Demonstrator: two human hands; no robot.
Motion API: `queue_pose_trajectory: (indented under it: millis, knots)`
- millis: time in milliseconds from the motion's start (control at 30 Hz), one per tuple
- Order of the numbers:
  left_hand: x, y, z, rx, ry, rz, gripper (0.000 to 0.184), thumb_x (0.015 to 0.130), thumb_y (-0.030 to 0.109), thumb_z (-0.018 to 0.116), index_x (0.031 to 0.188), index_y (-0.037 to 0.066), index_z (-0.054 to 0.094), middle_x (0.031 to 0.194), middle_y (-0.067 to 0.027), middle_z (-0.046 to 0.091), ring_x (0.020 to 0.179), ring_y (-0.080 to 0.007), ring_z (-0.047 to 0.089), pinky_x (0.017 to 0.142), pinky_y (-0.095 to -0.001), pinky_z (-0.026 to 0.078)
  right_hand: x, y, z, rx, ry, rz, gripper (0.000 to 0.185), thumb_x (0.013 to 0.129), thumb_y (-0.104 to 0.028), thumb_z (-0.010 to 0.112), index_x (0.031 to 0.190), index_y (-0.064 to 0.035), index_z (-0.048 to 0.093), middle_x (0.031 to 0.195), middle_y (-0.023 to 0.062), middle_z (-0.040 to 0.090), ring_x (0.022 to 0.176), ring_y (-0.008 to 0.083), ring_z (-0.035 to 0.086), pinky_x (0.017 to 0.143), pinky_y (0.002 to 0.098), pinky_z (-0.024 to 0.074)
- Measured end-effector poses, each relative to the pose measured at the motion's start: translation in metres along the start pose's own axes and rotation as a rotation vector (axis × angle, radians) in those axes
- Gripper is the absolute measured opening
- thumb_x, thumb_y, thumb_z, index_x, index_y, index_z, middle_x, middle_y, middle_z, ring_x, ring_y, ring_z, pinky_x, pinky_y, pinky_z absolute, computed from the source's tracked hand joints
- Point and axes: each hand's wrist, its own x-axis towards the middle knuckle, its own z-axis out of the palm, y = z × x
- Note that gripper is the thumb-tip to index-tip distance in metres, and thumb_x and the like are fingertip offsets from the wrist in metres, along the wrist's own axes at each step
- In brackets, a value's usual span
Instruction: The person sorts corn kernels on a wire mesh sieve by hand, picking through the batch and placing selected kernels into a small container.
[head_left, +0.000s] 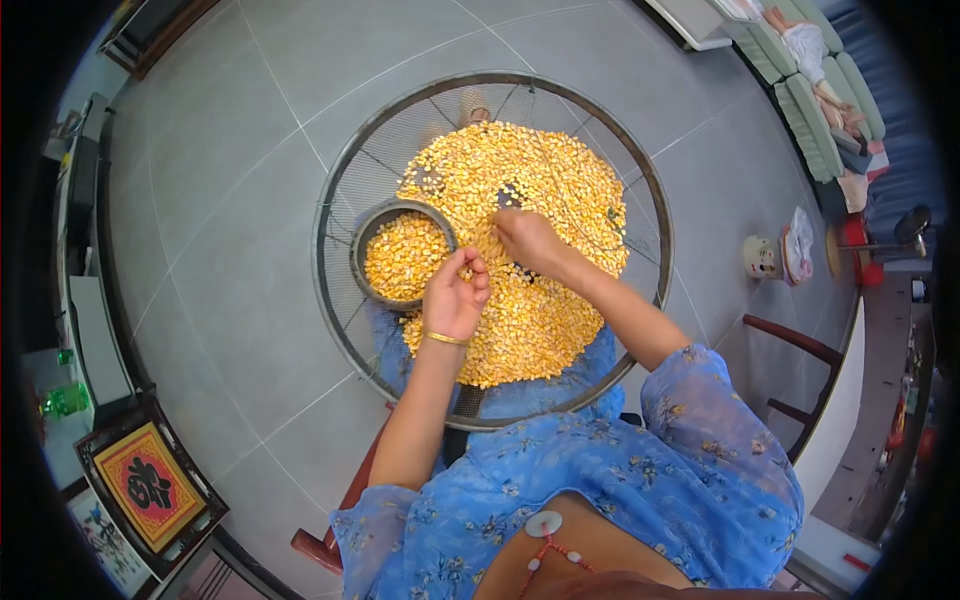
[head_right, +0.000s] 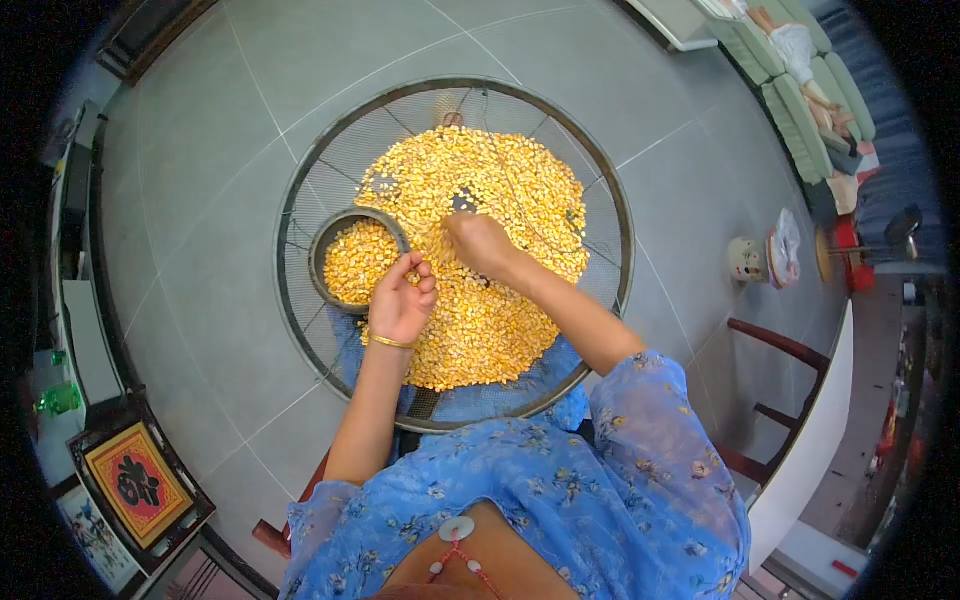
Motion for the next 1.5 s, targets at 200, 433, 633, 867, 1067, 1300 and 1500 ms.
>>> queue_pose_trajectory:
  millis: [200, 433, 633, 867, 1067, 1300, 1500]
  knots:
    - [-0.002, -0.001, 0.004, 0.004, -0.067, -0.051, 0.016, 0.093, 0.020, 0.047, 0.096, 0.005, 0.051, 0.079, -0.0061, 0.053, 0.063, -0.0157, 0.049, 0.050, -0.0247, 0.040, -0.037, -0.020, -0.022, 0.098, 0.145, 0.113, 0.013, 0.082, -0.015, 0.057, 0.081, -0.0020, 0.060, 0.072, 0.0187, 0.061, 0.067, 0.0363, 0.060, 0.059, 0.0449, 0.0468]
    - [-0.003, -0.004, 0.007, 0.023, -0.055, -0.060, 0.015, 0.093, 0.020, 0.047, 0.096, 0.005, 0.051, 0.078, -0.0058, 0.052, 0.063, -0.0156, 0.049, 0.049, -0.0247, 0.040, -0.029, -0.047, -0.050, 0.110, 0.164, 0.305, 0.020, 0.083, -0.013, 0.055, 0.099, -0.0022, 0.058, 0.066, 0.0215, 0.060, 0.061, 0.0372, 0.060, 0.058, 0.0463, 0.0472]
    - [0.004, -0.006, -0.001, 0.041, -0.010, -0.013, 0.020, 0.094, 0.023, 0.046, 0.100, 0.005, 0.051, 0.082, -0.0059, 0.052, 0.068, -0.0156, 0.049, 0.056, -0.0254, 0.042, -0.029, -0.072, -0.046, 0.217, 0.130, 0.113, 0.020, 0.084, -0.012, 0.052, 0.101, -0.0031, 0.058, 0.067, 0.0185, 0.061, 0.061, 0.0359, 0.061, 0.057, 0.0424, 0.0495]
    - [-0.002, -0.004, 0.006, -0.029, -0.056, -0.086, 0.023, 0.094, 0.024, 0.045, 0.101, 0.004, 0.051, 0.084, -0.0071, 0.052, 0.070, -0.0168, 0.049, 0.058, -0.0266, 0.042, 0.000, -0.011, -0.036, 0.039, 0.263, 0.145, 0.007, 0.079, -0.006, 0.052, 0.082, -0.0021, 0.058, 0.079, 0.0151, 0.061, 0.071, 0.0336, 0.060, 0.062, 0.0431, 0.0484]
    - [-0.003, -0.001, 0.007, -0.015, -0.038, -0.041, 0.020, 0.093, 0.021, 0.047, 0.098, 0.002, 0.052, 0.082, -0.0071, 0.052, 0.067, -0.0158, 0.048, 0.055, -0.0256, 0.040, 0.010, 0.036, -0.010, -0.216, 0.341, 0.312, 0.008, 0.076, -0.001, 0.051, 0.080, 0.0004, 0.058, 0.085, 0.0224, 0.059, 0.077, 0.0393, 0.058, 0.067, 0.0458, 0.0465]
    - [-0.003, -0.002, 0.006, 0.007, -0.022, -0.014, 0.019, 0.092, 0.019, 0.047, 0.098, 0.002, 0.053, 0.080, -0.0068, 0.053, 0.066, -0.0158, 0.049, 0.055, -0.0254, 0.040, -0.014, -0.014, -0.028, 0.117, 0.173, 0.386, 0.015, 0.078, -0.001, 0.054, 0.091, -0.0005, 0.061, 0.080, 0.0201, 0.062, 0.072, 0.0358, 0.061, 0.065, 0.0423, 0.0478]
    - [-0.004, -0.007, 0.015, 0.027, 0.041, 0.011, 0.021, 0.092, 0.020, 0.047, 0.100, 0.001, 0.053, 0.085, -0.0075, 0.053, 0.073, -0.0171, 0.050, 0.063, -0.0277, 0.045, -0.028, -0.070, -0.046, 0.635, 0.129, 0.166, 0.015, 0.080, -0.008, 0.062, 0.093, 0.0004, 0.064, 0.078, 0.0143, 0.065, 0.071, 0.0203, 0.064, 0.062, 0.0297, 0.0493]
